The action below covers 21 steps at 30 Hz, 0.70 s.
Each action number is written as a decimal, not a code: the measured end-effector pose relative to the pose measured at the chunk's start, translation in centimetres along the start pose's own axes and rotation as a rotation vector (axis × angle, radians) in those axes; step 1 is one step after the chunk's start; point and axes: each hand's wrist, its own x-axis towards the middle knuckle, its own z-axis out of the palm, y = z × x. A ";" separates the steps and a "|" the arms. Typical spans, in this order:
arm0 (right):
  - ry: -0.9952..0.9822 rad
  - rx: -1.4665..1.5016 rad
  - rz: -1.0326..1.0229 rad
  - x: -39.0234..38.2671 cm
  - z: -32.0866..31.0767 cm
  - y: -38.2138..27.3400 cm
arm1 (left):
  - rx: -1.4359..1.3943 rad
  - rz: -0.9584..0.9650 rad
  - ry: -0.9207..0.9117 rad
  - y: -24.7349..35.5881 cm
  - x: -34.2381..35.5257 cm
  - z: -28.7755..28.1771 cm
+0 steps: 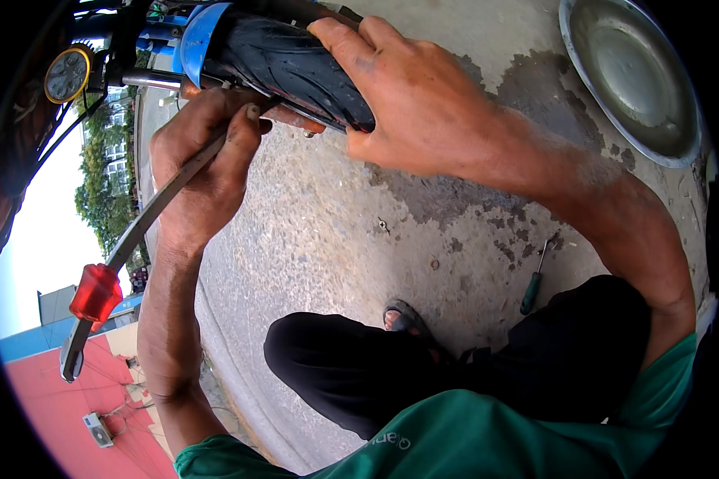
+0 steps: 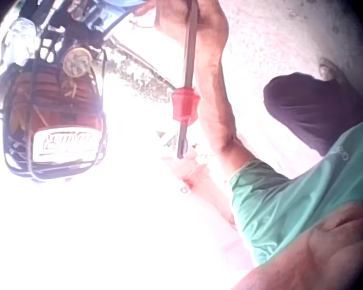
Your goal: The person uses a tire lever and a screwdriver to pry the tire bead off the rim of a blue motorcycle's front wheel. They work around the circumference of the wheel, gradually separating the tire from the rim.
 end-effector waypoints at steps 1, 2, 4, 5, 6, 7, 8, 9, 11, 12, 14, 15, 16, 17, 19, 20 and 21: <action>0.036 -0.004 -0.030 -0.2 0.3 0.4 | 0.041 0.014 -0.079 1.2 -0.1 0.5; 0.009 0.004 -0.017 -0.1 0.1 0.1 | 0.065 0.003 -0.089 1.1 -0.1 0.2; -0.045 0.021 0.007 0.1 -0.4 -0.6 | -0.003 -0.044 -0.048 0.4 0.1 -0.3; -0.045 0.006 0.009 0.1 -0.4 -0.5 | 0.092 -0.025 0.018 -0.5 0.4 -0.6; -0.045 -0.009 0.010 0.1 -0.3 -0.3 | 0.053 -0.038 0.029 -0.9 0.4 -0.4; -0.045 -0.023 0.011 0.0 -0.1 -0.2 | 0.013 -0.051 0.040 -1.2 0.4 -0.1; -0.009 -0.010 -0.002 0.2 -0.1 -0.4 | -0.010 -0.053 0.036 -0.3 -0.1 -0.4; 0.013 -0.018 -0.005 0.0 0.2 -0.1 | -0.087 0.012 0.034 0.6 -0.2 1.0; 0.007 -0.002 0.005 0.0 0.2 -0.1 | 0.145 0.156 -0.020 1.4 -0.2 1.3; -0.020 0.021 0.019 0.2 -0.1 -0.4 | 0.007 0.063 0.004 0.7 -0.3 1.3; -0.048 0.039 0.034 0.3 -0.3 -0.6 | 0.025 0.095 0.100 -0.7 0.2 0.8; -0.049 0.033 0.035 0.2 -0.3 -0.6 | 0.137 0.104 0.125 -0.8 0.5 0.3; -0.050 0.028 0.035 0.1 -0.3 -0.5 | 0.024 0.006 0.119 -0.3 0.0 0.5; -0.019 0.023 0.018 0.1 -0.7 -0.3 | 0.017 -0.008 0.133 0.3 -0.2 0.9; 0.027 0.024 -0.010 -0.1 -0.3 0.4 | -0.010 0.058 0.006 2.6 -0.6 2.6; -0.001 0.035 0.019 0.0 -0.3 0.2 | 0.046 0.172 0.023 2.5 -0.6 3.5; -0.029 0.044 0.049 0.0 -0.2 -0.3 | 0.066 0.146 0.009 2.6 -0.5 3.1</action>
